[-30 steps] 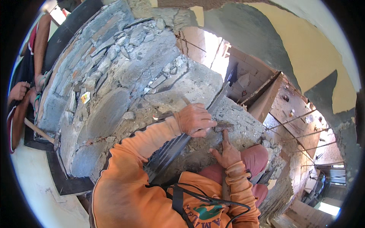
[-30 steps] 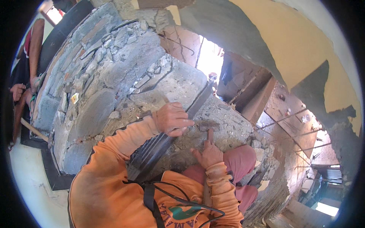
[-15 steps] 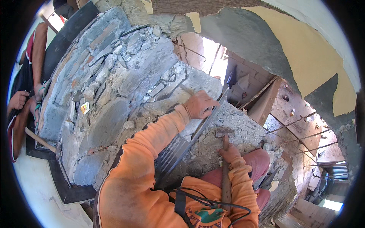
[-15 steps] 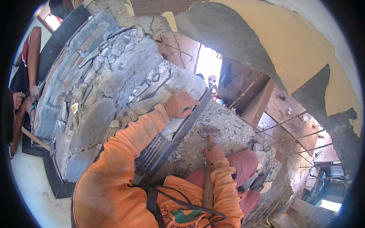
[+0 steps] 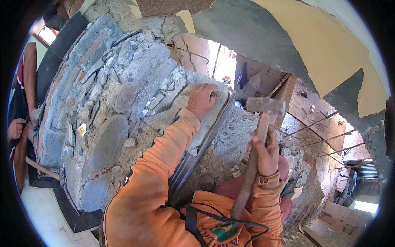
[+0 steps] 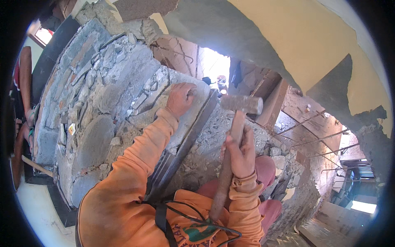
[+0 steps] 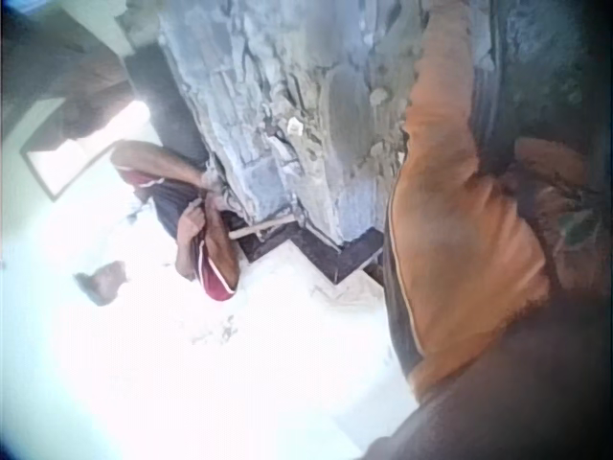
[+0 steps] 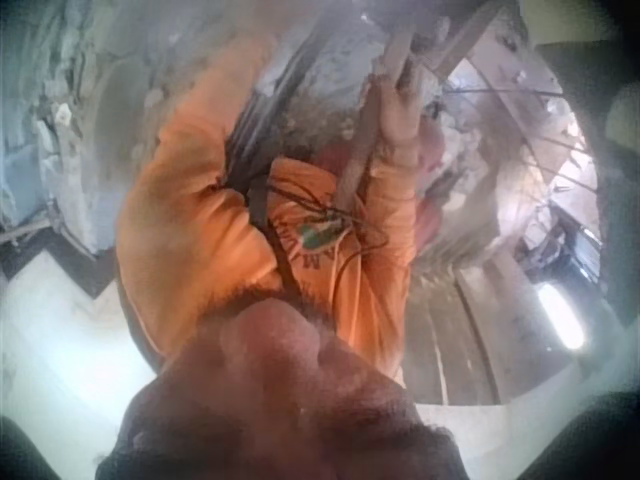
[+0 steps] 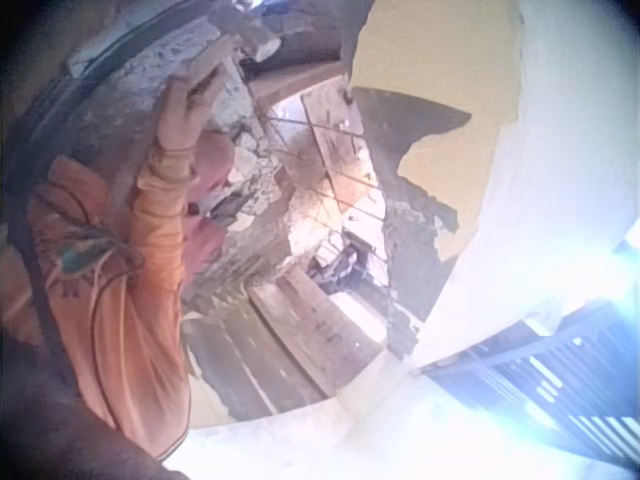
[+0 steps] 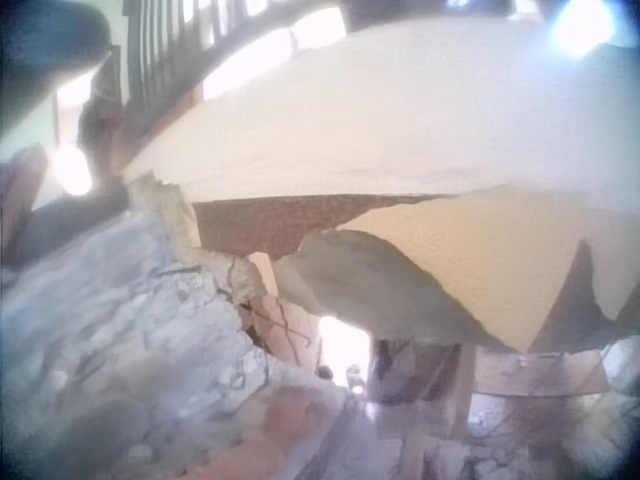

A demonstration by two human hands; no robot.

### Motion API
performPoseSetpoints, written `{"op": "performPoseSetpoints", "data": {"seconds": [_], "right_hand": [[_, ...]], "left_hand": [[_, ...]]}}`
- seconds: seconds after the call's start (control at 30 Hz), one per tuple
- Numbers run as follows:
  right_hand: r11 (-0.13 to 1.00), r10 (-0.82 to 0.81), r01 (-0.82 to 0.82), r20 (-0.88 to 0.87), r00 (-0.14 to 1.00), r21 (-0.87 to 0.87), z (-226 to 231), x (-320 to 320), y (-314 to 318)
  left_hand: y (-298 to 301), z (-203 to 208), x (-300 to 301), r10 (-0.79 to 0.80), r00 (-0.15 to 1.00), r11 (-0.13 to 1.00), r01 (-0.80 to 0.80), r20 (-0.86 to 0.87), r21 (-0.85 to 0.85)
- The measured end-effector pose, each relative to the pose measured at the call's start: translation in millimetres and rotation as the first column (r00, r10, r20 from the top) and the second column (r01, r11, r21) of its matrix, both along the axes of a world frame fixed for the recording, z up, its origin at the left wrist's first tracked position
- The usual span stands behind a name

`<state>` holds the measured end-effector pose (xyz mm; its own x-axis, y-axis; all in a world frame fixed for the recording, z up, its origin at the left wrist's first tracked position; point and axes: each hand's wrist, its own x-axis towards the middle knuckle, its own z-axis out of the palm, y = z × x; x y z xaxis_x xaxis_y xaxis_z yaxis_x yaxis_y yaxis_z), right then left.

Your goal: The person uses a hammer and a chisel to break pieces of concrete from a structure.

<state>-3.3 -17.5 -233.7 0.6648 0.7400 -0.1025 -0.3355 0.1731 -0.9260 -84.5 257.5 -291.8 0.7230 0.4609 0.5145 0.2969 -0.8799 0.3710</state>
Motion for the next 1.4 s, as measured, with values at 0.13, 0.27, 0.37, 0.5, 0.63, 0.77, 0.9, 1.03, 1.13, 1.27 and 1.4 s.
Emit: {"op": "performPoseSetpoints", "data": {"seconds": [0.13,0.27,0.37,0.5,0.63,0.77,0.9,1.03,1.13,1.27,1.4], "right_hand": [[0.977,-0.195,0.2,-0.075,0.978,0.075,1.5,-7.4,42.2],[0.981,0.036,-0.047,-0.061,0.997,-0.189,-30.4,-35.0,86.6],[0.98,0.137,-0.156,-0.144,0.98,-0.125,-40.4,-48.2,87.0],[0.994,-0.112,0.108,-0.166,0.98,-0.034,-28.6,-46.5,69.8],[0.992,-0.092,0.088,-0.036,0.995,-0.091,-20.1,-42.9,79.5],[0.994,-0.043,0.033,-0.094,0.995,-0.1,-26.1,-32.2,74.3],[0.945,-0.304,0.322,-0.211,0.929,0.054,-21.5,-27.5,64.9],[0.977,-0.012,-0.013,-0.114,0.993,-0.211,-44.4,-30.3,77.7],[0.996,-0.079,0.064,-0.283,0.956,-0.061,-35.2,-27.2,84.0],[0.991,-0.119,0.097,-0.261,0.958,-0.095,-37.5,-22.8,86.0],[0.998,-0.059,0.049,-0.265,0.962,-0.044,-30.4,-12.8,81.0]], "left_hand": [[1.7,6.1,9.7,0.006,1.0,1.0,-0.006,-0.017,0.02],[4.0,6.2,5.9,0.01,0.999,1.0,-0.009,-0.041,0.026],[9.5,4.9,-8.8,0.032,0.995,0.999,-0.03,-0.096,0.025],[2.8,-1.7,-9.3,0.032,0.991,0.999,-0.028,-0.127,0.033],[0.5,-5.1,-0.1,0.051,0.99,0.998,-0.045,-0.129,0.054],[6.8,-12.5,-1.8,0.097,0.979,0.995,-0.088,-0.177,0.054],[5.3,-12.4,6.2,0.069,0.991,0.995,-0.061,-0.113,0.076],[-1.6,-12.5,5.2,0.105,0.982,0.992,-0.092,-0.159,0.086],[9.1,-11.1,0.0,0.114,0.979,0.991,-0.1,-0.17,0.085],[4.5,-8.5,4.6,0.076,0.99,0.996,-0.07,-0.119,0.058],[8.3,-8.3,-1.6,0.131,0.978,0.991,-0.124,-0.16,0.056]]}}
